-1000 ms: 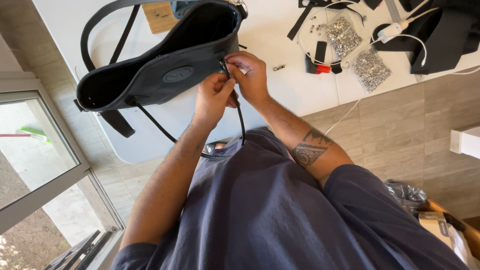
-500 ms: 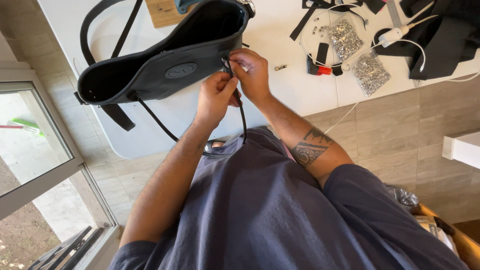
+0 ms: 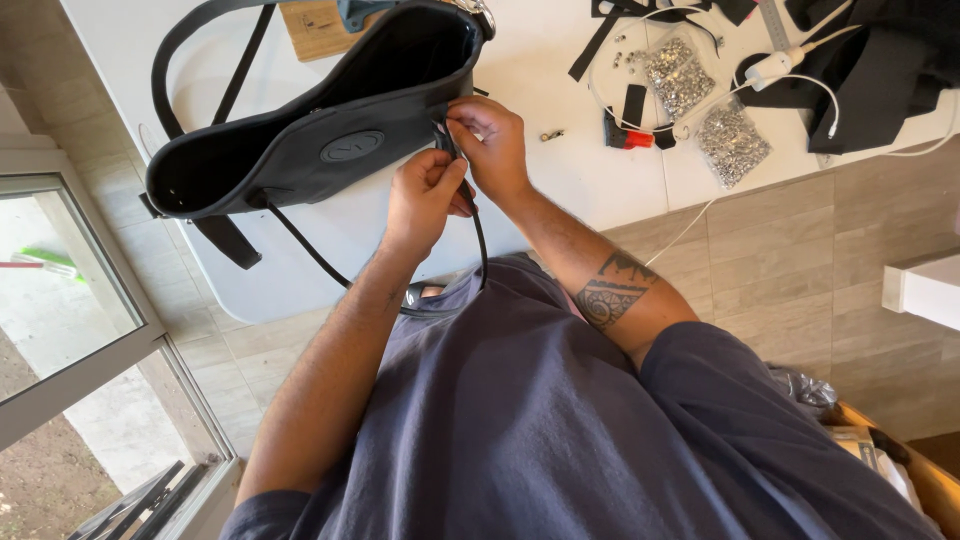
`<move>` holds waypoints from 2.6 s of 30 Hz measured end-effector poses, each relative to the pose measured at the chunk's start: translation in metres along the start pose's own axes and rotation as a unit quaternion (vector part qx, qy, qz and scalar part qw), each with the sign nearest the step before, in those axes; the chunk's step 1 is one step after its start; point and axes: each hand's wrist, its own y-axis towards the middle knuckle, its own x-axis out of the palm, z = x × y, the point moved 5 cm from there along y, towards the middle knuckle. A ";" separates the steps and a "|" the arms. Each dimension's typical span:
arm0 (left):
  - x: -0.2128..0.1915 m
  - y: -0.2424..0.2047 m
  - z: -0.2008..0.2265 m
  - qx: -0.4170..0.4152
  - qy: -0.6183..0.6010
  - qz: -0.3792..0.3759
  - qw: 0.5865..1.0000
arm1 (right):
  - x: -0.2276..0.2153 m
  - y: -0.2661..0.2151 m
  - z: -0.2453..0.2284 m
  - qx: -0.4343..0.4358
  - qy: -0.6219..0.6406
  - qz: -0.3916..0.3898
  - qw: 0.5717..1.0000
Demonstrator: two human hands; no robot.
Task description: Assembling a leather bag by attaching a tassel and a shoulder strap using pliers and hardware
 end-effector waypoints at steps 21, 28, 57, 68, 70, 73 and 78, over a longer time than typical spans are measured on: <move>-0.025 0.020 -0.033 0.018 -0.003 0.064 0.998 | 0.007 -0.001 0.013 0.018 0.047 -0.017 0.999; -0.053 0.056 -0.041 0.231 0.157 0.156 0.947 | 0.008 -0.003 0.013 0.022 0.061 -0.022 0.998; -0.035 0.088 -0.054 0.158 -0.043 0.219 0.962 | 0.006 -0.089 -0.033 0.163 0.153 -0.022 0.974; -0.037 0.090 -0.062 0.156 -0.057 0.207 0.964 | 0.010 -0.093 -0.029 0.168 0.181 -0.026 0.969; -0.037 0.090 -0.063 0.253 -0.036 0.192 0.948 | 0.006 -0.091 -0.024 0.107 0.182 -0.022 0.977; -0.038 0.072 -0.068 0.258 0.004 0.153 0.954 | 0.001 -0.094 -0.010 0.107 0.186 -0.017 0.977; -0.035 0.051 -0.074 0.211 -0.102 0.132 0.963 | -0.010 -0.105 0.010 0.116 0.151 0.008 0.982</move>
